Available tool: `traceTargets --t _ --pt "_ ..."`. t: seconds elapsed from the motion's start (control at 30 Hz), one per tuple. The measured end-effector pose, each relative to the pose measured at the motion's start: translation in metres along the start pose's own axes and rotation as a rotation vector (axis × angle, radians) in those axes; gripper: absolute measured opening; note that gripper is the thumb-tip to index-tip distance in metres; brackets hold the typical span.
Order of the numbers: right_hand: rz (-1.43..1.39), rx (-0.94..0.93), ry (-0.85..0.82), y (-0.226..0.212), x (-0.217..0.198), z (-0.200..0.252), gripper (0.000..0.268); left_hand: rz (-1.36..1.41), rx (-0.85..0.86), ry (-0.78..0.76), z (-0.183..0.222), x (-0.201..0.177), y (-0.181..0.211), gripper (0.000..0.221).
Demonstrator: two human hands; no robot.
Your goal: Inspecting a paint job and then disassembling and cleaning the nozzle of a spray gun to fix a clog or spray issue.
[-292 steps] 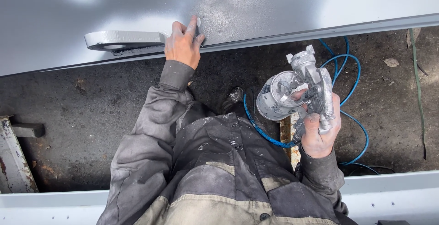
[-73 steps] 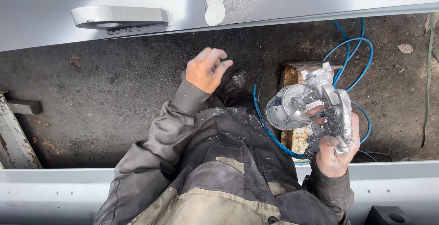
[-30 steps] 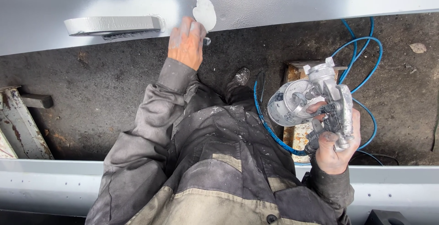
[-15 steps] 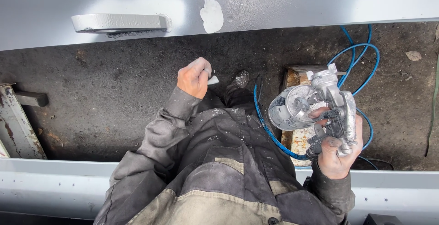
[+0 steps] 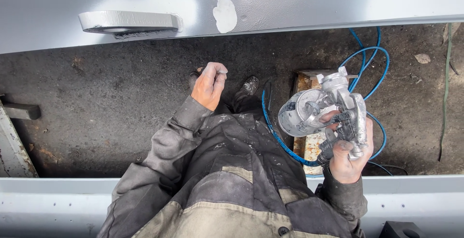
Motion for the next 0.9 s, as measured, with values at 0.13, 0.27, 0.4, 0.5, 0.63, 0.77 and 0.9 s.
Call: traceTargets --t 0.13,0.27,0.4,0.5,0.63,0.77,0.9 --pt "-0.047 -0.009 0.033 0.012 -0.002 0.007 0.074 0.068 -0.179 0.021 0.045 -0.016 -0.051 0.012" --pt "-0.036 -0.047 0.061 -0.003 0.004 0.000 0.073 -0.323 -0.612 0.151 0.130 -0.052 -0.148 0.023" --pt "0.068 -0.035 0.067 -0.026 0.010 0.001 0.084 -0.390 -0.974 0.221 0.237 -0.100 -0.259 0.036" --pt "0.094 -0.050 0.118 -0.044 0.013 -0.011 0.106 -0.317 -1.285 0.177 0.353 -0.118 -0.354 0.059" --pt "0.355 -0.069 0.143 -0.060 0.009 -0.024 0.095 0.299 -1.239 0.616 0.437 -0.119 -0.370 0.019" --pt "0.262 -0.068 0.262 -0.053 -0.004 -0.034 0.060 0.329 -1.285 0.740 0.458 -0.139 -0.388 0.029" --pt "0.249 -0.010 0.314 -0.069 0.004 -0.047 0.025 0.535 -1.102 0.750 0.452 -0.160 -0.406 0.019"
Point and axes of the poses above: each hand's wrist, its own z-axis away from the middle knuckle, its own x-axis out of the palm, y = z × x, the point moved 3 cm from there along -z, towards the middle knuckle, and after that the axes turned 14 degrees about -y, right-handed, at the moved point
